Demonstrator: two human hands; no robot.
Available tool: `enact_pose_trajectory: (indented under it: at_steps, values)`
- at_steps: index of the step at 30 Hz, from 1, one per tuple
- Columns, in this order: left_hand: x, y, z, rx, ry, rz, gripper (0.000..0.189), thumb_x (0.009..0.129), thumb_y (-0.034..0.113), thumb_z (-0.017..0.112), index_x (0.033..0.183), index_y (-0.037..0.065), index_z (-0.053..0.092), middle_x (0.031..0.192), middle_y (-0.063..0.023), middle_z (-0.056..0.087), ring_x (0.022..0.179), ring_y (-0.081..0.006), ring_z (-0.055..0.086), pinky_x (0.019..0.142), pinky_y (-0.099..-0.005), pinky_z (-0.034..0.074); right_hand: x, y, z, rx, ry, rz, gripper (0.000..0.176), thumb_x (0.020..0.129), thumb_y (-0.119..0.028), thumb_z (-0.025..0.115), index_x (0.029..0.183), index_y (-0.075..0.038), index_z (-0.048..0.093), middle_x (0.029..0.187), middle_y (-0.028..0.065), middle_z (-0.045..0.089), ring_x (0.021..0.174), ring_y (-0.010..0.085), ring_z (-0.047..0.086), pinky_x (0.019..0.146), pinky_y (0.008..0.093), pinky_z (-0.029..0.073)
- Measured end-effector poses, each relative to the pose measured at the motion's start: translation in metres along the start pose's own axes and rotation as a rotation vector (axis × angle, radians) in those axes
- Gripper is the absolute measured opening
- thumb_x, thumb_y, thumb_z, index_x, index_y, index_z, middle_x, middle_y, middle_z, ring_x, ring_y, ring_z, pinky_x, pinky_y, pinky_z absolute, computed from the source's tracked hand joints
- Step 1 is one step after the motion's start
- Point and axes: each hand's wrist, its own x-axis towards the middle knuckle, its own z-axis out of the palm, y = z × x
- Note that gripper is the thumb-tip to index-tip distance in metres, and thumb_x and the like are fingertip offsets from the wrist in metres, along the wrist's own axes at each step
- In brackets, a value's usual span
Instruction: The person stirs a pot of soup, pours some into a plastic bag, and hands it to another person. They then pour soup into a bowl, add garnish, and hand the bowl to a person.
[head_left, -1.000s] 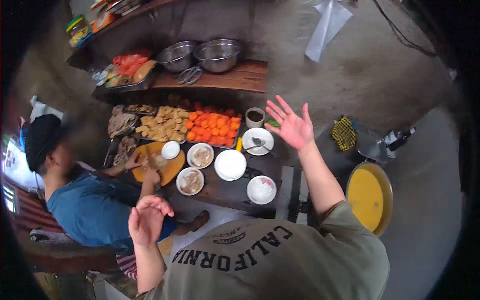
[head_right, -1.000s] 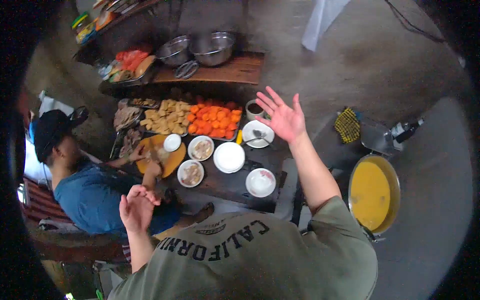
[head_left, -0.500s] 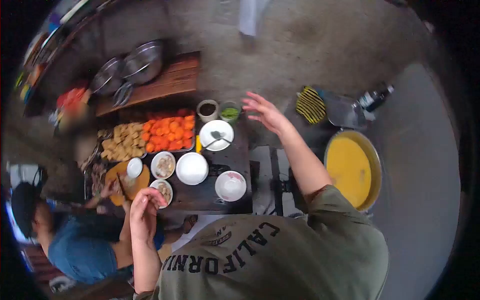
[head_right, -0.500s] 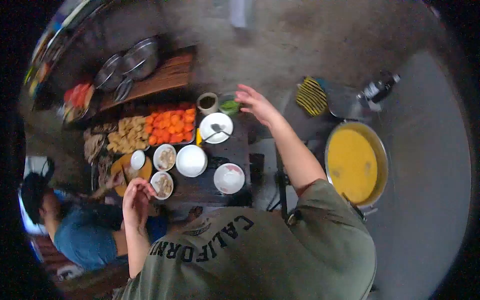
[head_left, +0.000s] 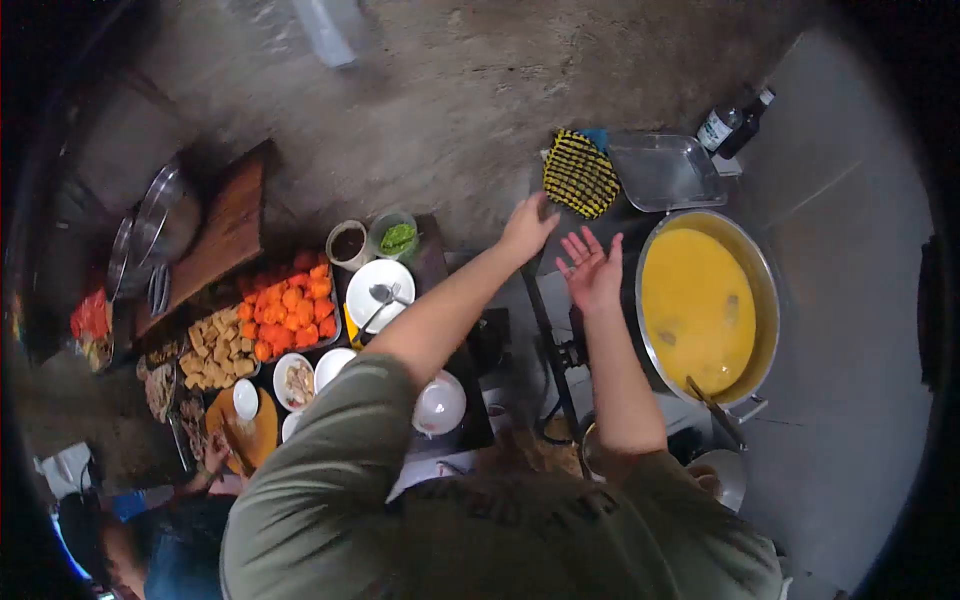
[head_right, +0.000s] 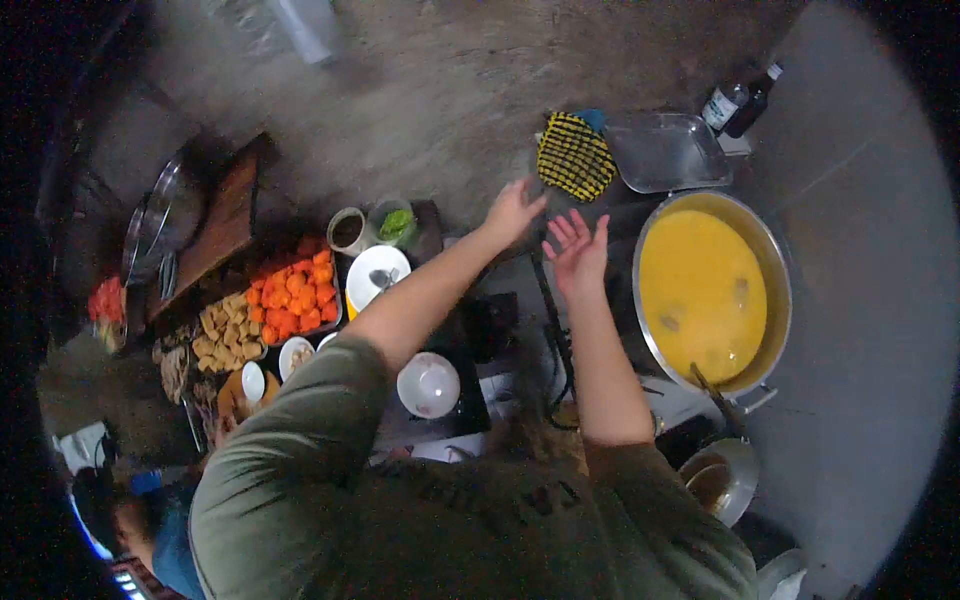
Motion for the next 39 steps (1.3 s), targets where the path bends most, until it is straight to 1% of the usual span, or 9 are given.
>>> enact_pose_trajectory:
  at_steps: [4, 5, 8, 12, 16, 25, 32, 34, 39]
  values:
    - [0.087, -0.006, 0.061, 0.224, 0.197, -0.207, 0.054, 0.078, 0.026, 0.067, 0.124, 0.009, 0.047, 0.11, -0.0194, 0.053, 0.11, -0.0367, 0.049, 0.094, -0.0431, 0.041, 0.04, -0.031, -0.005, -0.342, 0.098, -0.164, 0.076, 0.085, -0.066, 0.041, 0.135, -0.009, 0.037, 0.131, 0.0125, 0.043, 0.117, 0.0221, 0.042, 0.096, 0.0424, 0.031]
    - [0.09, -0.006, 0.064, 0.291, 0.301, 0.034, 0.044, 0.081, 0.024, 0.062, 0.121, 0.01, 0.049, 0.108, -0.0182, 0.053, 0.108, -0.0342, 0.049, 0.092, -0.0436, 0.042, 0.039, -0.037, -0.001, -0.347, 0.05, -0.191, 0.064, 0.088, -0.054, 0.049, 0.132, -0.009, 0.04, 0.126, 0.009, 0.046, 0.112, 0.0182, 0.046, 0.086, 0.0353, 0.036]
    - [0.133, 0.021, 0.072, 0.312, 0.167, 0.393, 0.046, 0.083, 0.022, 0.057, 0.126, 0.01, 0.045, 0.107, -0.0214, 0.056, 0.105, -0.0348, 0.053, 0.089, -0.043, 0.042, 0.039, -0.074, 0.016, -0.491, -0.02, -0.376, 0.057, 0.086, -0.041, 0.058, 0.13, -0.009, 0.042, 0.118, 0.0064, 0.051, 0.103, 0.0159, 0.05, 0.083, 0.0311, 0.038]
    - [0.179, 0.064, 0.078, 0.428, -0.038, 0.137, 0.036, 0.087, 0.027, 0.054, 0.121, 0.015, 0.051, 0.097, -0.017, 0.064, 0.09, -0.0342, 0.062, 0.077, -0.0471, 0.048, 0.053, -0.087, 0.007, -0.503, 0.064, -0.388, 0.049, 0.084, -0.026, 0.059, 0.127, -0.009, 0.045, 0.105, 0.0046, 0.056, 0.09, 0.0147, 0.055, 0.076, 0.0291, 0.043]
    - [0.202, 0.027, 0.089, 0.654, -0.218, 0.28, 0.031, 0.086, 0.03, 0.055, 0.113, 0.014, 0.058, 0.092, -0.0159, 0.065, 0.087, -0.0344, 0.063, 0.075, -0.0469, 0.049, 0.072, -0.058, -0.003, -0.405, 0.096, -0.126, 0.052, 0.082, -0.026, 0.057, 0.13, -0.01, 0.043, 0.101, 0.0043, 0.058, 0.087, 0.0152, 0.056, 0.076, 0.0298, 0.045]
    - [0.2, 0.007, 0.078, 0.326, 0.083, 0.266, 0.024, 0.084, 0.024, 0.057, 0.1, 0.005, 0.059, 0.091, -0.0185, 0.064, 0.085, -0.0351, 0.062, 0.073, -0.0449, 0.049, 0.2, -0.049, -0.019, -0.9, -0.132, -0.494, 0.079, 0.069, 0.002, 0.058, 0.139, -0.008, 0.024, 0.14, 0.0151, 0.033, 0.121, 0.0279, 0.04, 0.092, 0.037, 0.042]
    - [0.178, 0.035, 0.024, 0.069, 0.287, 0.259, 0.024, 0.085, 0.023, 0.056, 0.101, 0.005, 0.06, 0.083, -0.016, 0.063, 0.078, -0.0317, 0.061, 0.069, -0.0414, 0.047, 0.243, -0.016, -0.015, -1.071, -0.111, -0.666, 0.07, 0.07, -0.001, 0.054, 0.132, -0.006, 0.022, 0.142, 0.0229, 0.028, 0.115, 0.0284, 0.045, 0.08, 0.0304, 0.047]
    - [0.172, 0.053, 0.004, 0.021, 0.325, 0.214, 0.024, 0.085, 0.023, 0.056, 0.1, 0.004, 0.06, 0.083, -0.0161, 0.062, 0.077, -0.0312, 0.061, 0.068, -0.0407, 0.047, 0.236, -0.018, -0.005, -1.103, -0.011, -0.522, 0.071, 0.07, -0.019, 0.062, 0.13, -0.007, 0.027, 0.129, 0.0253, 0.044, 0.119, 0.0386, 0.044, 0.098, 0.0424, 0.034]
    - [0.167, 0.095, -0.054, -0.033, 0.457, 0.321, 0.025, 0.085, 0.023, 0.058, 0.098, 0.001, 0.058, 0.082, -0.0148, 0.06, 0.072, -0.028, 0.058, 0.066, -0.0381, 0.047, 0.253, -0.032, -0.001, -0.954, -0.043, -0.433, 0.073, 0.071, -0.022, 0.06, 0.134, -0.011, 0.024, 0.119, 0.0185, 0.049, 0.109, 0.029, 0.049, 0.096, 0.0394, 0.032]
